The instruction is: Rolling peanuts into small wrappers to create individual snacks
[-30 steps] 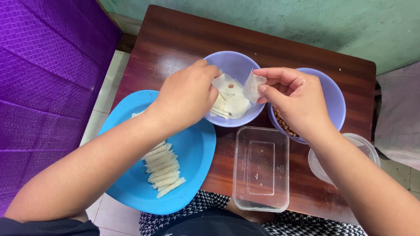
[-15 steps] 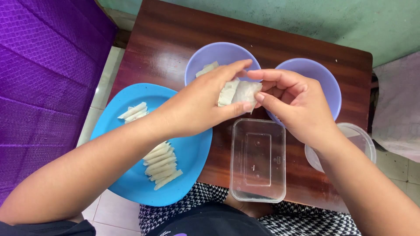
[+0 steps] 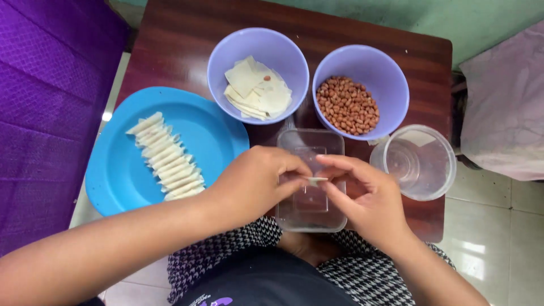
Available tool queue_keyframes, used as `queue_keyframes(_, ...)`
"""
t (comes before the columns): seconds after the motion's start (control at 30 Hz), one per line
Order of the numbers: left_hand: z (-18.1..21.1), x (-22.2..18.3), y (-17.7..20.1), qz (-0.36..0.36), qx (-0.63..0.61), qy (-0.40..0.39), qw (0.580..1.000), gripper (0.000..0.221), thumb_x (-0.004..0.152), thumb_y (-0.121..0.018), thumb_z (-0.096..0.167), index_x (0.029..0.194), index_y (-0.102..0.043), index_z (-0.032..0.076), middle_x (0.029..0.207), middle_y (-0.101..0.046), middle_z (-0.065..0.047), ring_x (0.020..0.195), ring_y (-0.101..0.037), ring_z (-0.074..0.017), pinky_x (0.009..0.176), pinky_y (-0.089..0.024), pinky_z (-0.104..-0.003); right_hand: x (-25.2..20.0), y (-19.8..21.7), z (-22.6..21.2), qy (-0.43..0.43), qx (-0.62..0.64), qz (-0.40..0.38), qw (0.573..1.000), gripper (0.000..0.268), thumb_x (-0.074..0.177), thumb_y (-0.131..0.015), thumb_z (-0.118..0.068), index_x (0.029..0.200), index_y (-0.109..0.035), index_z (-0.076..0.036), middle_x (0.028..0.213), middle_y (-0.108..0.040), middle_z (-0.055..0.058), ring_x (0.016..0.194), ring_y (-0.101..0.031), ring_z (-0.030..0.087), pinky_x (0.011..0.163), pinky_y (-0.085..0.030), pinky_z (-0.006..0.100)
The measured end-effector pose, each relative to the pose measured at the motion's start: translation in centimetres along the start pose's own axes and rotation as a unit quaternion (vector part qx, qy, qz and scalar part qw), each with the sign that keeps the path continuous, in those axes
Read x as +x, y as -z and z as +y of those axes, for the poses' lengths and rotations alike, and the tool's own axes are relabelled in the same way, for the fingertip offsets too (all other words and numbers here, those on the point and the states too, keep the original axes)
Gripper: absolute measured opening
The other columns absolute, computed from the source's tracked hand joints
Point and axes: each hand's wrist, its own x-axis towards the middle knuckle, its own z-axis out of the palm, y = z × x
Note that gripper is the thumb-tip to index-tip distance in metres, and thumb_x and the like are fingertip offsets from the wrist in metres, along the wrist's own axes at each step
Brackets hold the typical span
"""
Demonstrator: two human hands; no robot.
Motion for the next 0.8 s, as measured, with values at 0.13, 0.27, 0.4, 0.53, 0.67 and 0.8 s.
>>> queue_keyframes(0.13,-2.2,0.5,-2.7,0.083,0.149,-0.16,0.972,0.007,0.09,-0.073,0.012,0.097,-0.074,0.01,0.095,-0.073,-0.006,0.097,-0.071,-0.0249,0.087,-0.056,-0.035,-0.7,-0.9,4.4,0.181,-0.08,0.084,0.977,0.04,0.08,-0.079,0.003,0.119,-0.075,-0.007,0.096,-0.076,0.002,0.088,-0.073,0.021,0.085,-0.059,0.036)
queue_keyframes(0.27,-1.8,-1.7,-5.1,0.132,0.275,-0.208,0.929,0.028,0.081,-0.08,0.016,0.105,-0.071,0.006,0.109,-0.069,-0.014,0.115,-0.064,-0.0319,0.104,-0.048,-0.044,-2.1,-1.6,5.7,0.255,-0.15,0.04,0.954,0.049,0.077,-0.085,-0.01,0.124,-0.072,-0.011,0.109,-0.075,0.003,0.104,-0.07,0.025,0.104,-0.045,0.049)
queue_keyframes(0.4,-0.1,-5.5,-6.2,0.137,0.203,-0.162,0.956,0.038,0.091,-0.072,0.021,0.124,-0.066,0.002,0.125,-0.064,-0.018,0.129,-0.059,-0.0367,0.112,-0.043,-0.047,-3.2,-1.5,6.5,0.217,-0.106,0.096,0.966,0.038,0.085,-0.079,-0.009,0.123,-0.073,-0.007,0.111,-0.075,0.008,0.104,-0.071,0.03,0.1,-0.049,0.048)
queue_keyframes(0.53,-0.9,-5.3,-7.7,0.162,0.142,-0.138,0.967,0.05,0.091,-0.072,0.016,0.136,-0.058,-0.002,0.14,-0.054,-0.026,0.137,-0.049,-0.046,0.114,-0.035,-0.055,-2.1,-1.3,6.4,0.202,-0.136,0.115,0.963,0.034,0.089,-0.077,-0.006,0.122,-0.073,-0.006,0.114,-0.073,0.012,0.109,-0.068,0.035,0.1,-0.05,0.05)
queue_keyframes(0.67,-3.1,-4.0,-9.9,0.156,0.182,-0.076,0.968,0.068,0.097,-0.066,0.023,0.152,-0.038,-0.005,0.155,-0.035,-0.033,0.146,-0.031,-0.049,0.118,-0.016,-0.062,-2.1,-2.1,6.4,0.208,-0.177,0.092,0.958,0.034,0.09,-0.076,-0.011,0.124,-0.072,-0.007,0.123,-0.069,0.014,0.115,-0.063,0.039,0.1,-0.048,0.052)
queue_keyframes(0.8,-4.7,-2.9,-10.8,0.129,0.241,-0.045,0.961,0.066,0.101,-0.059,0.031,0.153,-0.036,-0.003,0.158,-0.028,-0.034,0.149,-0.026,-0.0478,0.12,-0.013,-0.06,-2.5,-3.6,7.5,0.198,-0.201,0.064,0.957,0.025,0.092,-0.073,-0.019,0.117,-0.075,-0.014,0.123,-0.07,0.008,0.118,-0.064,0.031,0.105,-0.044,0.047)
